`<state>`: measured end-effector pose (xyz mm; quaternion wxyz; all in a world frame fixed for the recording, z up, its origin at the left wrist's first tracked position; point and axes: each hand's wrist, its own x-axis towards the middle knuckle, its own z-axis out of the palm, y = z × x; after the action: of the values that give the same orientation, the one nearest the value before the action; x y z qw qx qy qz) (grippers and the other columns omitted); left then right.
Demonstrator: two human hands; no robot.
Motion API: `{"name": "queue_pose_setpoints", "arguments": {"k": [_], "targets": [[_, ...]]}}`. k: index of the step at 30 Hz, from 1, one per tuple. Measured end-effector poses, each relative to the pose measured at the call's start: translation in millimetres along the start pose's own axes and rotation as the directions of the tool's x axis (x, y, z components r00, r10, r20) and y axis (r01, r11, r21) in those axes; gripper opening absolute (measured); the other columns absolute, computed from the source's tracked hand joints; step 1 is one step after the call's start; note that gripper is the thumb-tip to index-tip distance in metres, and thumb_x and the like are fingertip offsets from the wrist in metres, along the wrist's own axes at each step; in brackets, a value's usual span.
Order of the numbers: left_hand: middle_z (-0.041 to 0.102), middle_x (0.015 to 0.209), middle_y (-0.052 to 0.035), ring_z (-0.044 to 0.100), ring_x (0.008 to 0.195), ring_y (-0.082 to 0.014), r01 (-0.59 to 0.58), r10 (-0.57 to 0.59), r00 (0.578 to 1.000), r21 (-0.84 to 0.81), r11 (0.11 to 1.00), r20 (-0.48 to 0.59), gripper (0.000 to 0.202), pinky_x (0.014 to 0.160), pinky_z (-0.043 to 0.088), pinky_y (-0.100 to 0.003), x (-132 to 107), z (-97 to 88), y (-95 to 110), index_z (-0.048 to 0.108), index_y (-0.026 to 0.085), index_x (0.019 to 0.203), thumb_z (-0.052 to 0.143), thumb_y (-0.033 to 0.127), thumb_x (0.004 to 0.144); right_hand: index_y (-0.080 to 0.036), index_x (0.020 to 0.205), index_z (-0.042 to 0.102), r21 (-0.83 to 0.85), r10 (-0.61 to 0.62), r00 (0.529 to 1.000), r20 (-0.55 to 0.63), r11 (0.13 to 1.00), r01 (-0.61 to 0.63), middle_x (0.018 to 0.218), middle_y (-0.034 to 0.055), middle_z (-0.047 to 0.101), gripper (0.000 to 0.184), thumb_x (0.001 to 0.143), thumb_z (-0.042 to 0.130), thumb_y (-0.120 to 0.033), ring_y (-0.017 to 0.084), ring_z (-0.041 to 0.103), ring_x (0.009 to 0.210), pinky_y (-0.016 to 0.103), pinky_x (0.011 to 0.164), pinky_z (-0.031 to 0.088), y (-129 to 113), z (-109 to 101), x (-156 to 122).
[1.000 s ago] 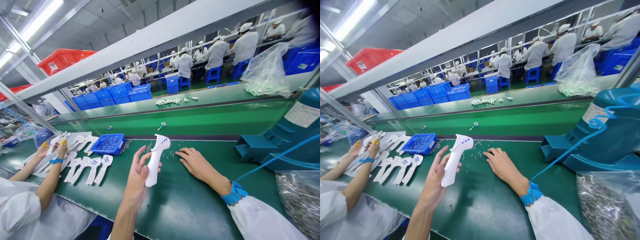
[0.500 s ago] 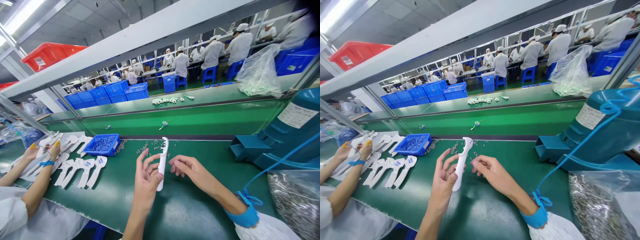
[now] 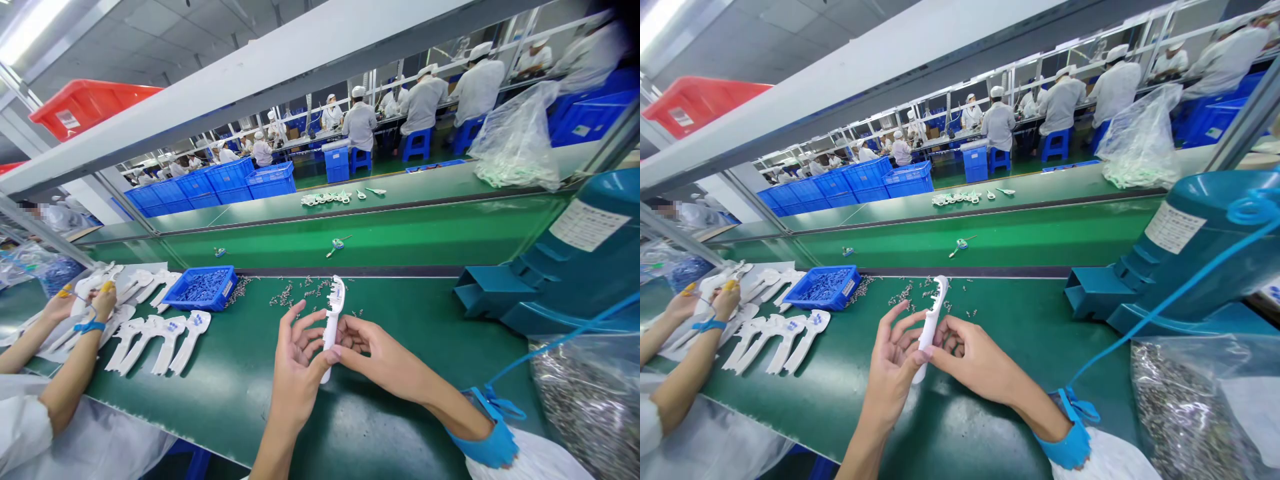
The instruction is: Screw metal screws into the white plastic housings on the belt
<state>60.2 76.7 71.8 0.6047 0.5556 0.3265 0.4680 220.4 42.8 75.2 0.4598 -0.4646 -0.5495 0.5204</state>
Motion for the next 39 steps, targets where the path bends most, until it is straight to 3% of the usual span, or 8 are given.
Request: {"name": "queue_pose_setpoints", "arguments": {"k": [3, 9, 15, 19, 23, 29, 34, 39], "targets": [[0.063, 0.127, -0.0118, 0.069, 0.101, -0.0249, 0.005, -0.005, 1.000, -0.028, 1.000, 0.003, 0.078, 0.085, 0.057, -0.036, 2.0, -3.2, -1.5, 0.039, 0.027, 0.136, 0.082, 0.045, 0.073, -0.019, 0.092, 0.062, -0.046, -0.001, 0.999, 0.036, 0.999, 0.003, 0.087, 0.0038, 0.065, 0.033, 0.091, 0.055, -0.050, 0.017, 0.059, 0.078, 0.029, 0.070, 0.047, 1.4, -12.9, 1.0], [0.063, 0.128, -0.0122, 0.070, 0.100, -0.0247, 0.035, -0.035, 0.999, -0.016, 0.999, -0.009, 0.077, 0.087, 0.056, -0.036, 2.8, -9.2, -6.3, 0.041, 0.027, 0.136, 0.079, 0.052, 0.075, -0.023, 0.089, 0.059, -0.538, -0.075, 0.965, -0.251, 0.839, -0.075, 0.080, 0.0016, 0.067, 0.025, 0.097, 0.042, -0.039, 0.019, 0.061, 0.073, 0.031, 0.066, 0.041, 34.8, -40.5, 11.0], [0.063, 0.128, -0.0122, 0.070, 0.098, -0.0221, -0.024, 0.022, 1.000, 0.117, 0.993, 0.018, 0.065, 0.086, 0.057, -0.035, 17.9, -20.4, -5.8, 0.042, 0.026, 0.134, 0.074, 0.048, 0.081, -0.025, 0.066, 0.040, -0.666, -0.073, 0.937, -0.341, 0.722, -0.186, 0.058, -0.0007, 0.055, 0.045, 0.102, 0.025, -0.047, 0.019, 0.054, 0.056, 0.031, 0.058, 0.036, 49.0, -42.6, 14.5], [0.061, 0.131, -0.0112, 0.068, 0.099, -0.0189, -0.212, 0.118, 0.974, 0.602, 0.770, 0.193, 0.057, 0.089, 0.056, -0.034, 78.4, -24.6, -4.6, 0.038, 0.024, 0.137, 0.065, 0.040, 0.090, -0.024, 0.078, 0.054, -0.666, -0.128, 0.937, -0.325, 0.734, -0.130, 0.076, 0.0028, 0.066, 0.030, 0.099, 0.038, -0.039, 0.021, 0.063, 0.072, 0.033, 0.068, 0.045, 58.6, -46.9, 16.4], [0.061, 0.130, -0.0101, 0.064, 0.106, -0.0225, -0.291, 0.136, 0.956, 0.757, 0.586, 0.262, 0.056, 0.096, 0.052, -0.040, 163.6, -9.3, -16.3, 0.048, 0.022, 0.134, 0.072, 0.036, 0.086, -0.023, 0.118, 0.056, -0.705, -0.270, 0.921, -0.281, 0.709, -0.008, 0.118, 0.0095, 0.063, 0.028, 0.092, 0.045, -0.022, 0.024, 0.063, 0.102, 0.040, 0.091, 0.048, 76.2, -49.0, 18.4], [0.060, 0.125, -0.0096, 0.063, 0.107, -0.0228, -0.300, 0.101, 0.954, 0.866, 0.399, 0.284, 0.035, 0.089, 0.055, -0.045, 229.5, 30.8, -39.9, 0.058, 0.016, 0.125, 0.060, 0.035, 0.095, -0.023, 0.101, 0.064, -0.777, -0.318, 0.920, -0.229, 0.629, 0.025, 0.107, 0.0088, 0.067, 0.024, 0.099, 0.042, -0.030, 0.026, 0.062, 0.101, 0.044, 0.093, 0.047, 77.7, -44.0, 20.7], [0.062, 0.120, -0.0088, 0.064, 0.101, -0.0206, -0.263, 0.128, 0.964, 0.903, 0.339, 0.232, 0.033, 0.087, 0.056, -0.042, 203.4, 24.4, -31.8, 0.059, 0.016, 0.121, 0.060, 0.036, 0.095, -0.025, 0.077, 0.054, -0.782, -0.323, 0.884, -0.337, 0.620, -0.072, 0.080, 0.0045, 0.065, 0.046, 0.105, 0.023, -0.044, 0.022, 0.062, 0.077, 0.034, 0.071, 0.046, 66.0, -44.1, 20.8], [0.055, 0.059, -0.0009, 0.057, 0.066, -0.0159, -0.220, 0.143, 0.973, 0.920, 0.325, 0.183, 0.053, 0.069, 0.045, -0.029, 102.8, -28.5, -2.9, 0.054, 0.018, 0.058, 0.041, 0.047, 0.101, -0.026, 0.062, 0.042, -0.762, -0.259, 0.889, -0.377, 0.632, -0.139, 0.064, 0.0030, 0.059, 0.054, 0.103, 0.023, -0.054, 0.021, 0.057, 0.062, 0.032, 0.061, 0.034, 63.0, -40.3, 19.2]]}}
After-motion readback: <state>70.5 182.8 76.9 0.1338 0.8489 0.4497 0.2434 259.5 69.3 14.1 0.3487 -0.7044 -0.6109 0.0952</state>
